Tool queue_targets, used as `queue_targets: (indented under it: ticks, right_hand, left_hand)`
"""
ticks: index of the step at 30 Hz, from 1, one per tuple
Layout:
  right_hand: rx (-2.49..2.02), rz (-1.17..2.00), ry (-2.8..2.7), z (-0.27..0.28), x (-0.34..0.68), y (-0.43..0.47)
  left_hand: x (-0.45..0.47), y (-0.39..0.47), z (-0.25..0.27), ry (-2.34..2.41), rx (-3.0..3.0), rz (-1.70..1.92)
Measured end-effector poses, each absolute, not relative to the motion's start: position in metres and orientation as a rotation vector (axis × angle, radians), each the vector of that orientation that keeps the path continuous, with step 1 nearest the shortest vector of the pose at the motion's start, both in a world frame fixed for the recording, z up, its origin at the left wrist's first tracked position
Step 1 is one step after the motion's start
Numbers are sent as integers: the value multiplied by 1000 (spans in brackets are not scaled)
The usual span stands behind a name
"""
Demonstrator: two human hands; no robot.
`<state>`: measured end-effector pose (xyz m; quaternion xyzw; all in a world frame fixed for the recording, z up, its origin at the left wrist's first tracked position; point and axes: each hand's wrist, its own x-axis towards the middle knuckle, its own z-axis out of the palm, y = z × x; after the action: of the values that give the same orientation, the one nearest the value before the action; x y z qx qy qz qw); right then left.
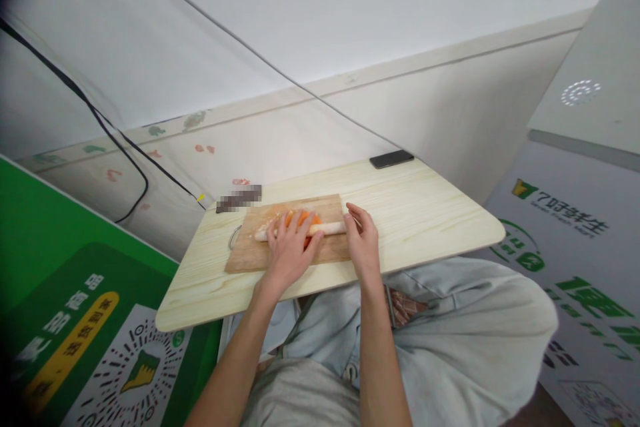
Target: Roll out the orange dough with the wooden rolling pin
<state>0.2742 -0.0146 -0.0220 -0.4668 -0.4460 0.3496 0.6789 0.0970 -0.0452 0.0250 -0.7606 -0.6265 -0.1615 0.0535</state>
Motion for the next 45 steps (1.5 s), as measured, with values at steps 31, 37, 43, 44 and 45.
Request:
queue_targets:
  ticks: [31, 37, 43, 44, 45]
  right_hand:
    - [-1046, 808, -972, -20, 273, -16]
    - [-1061, 794, -996, -19, 274, -17]
    - [-1069, 788, -991, -21, 274, -16]
    - [-1065, 791, -983, -21, 274, -15]
    - [-1061, 795, -976, -22, 274, -15]
  left_hand:
    - [91, -74, 17, -1840, -2329, -437]
    - [89, -68, 18, -1856, -2360, -444]
    - [90, -38, 38, -1895, -2481, -337]
    - [91, -29, 43, -1919, -2498, -316]
    - [92, -20, 47, -1944, -2513, -297]
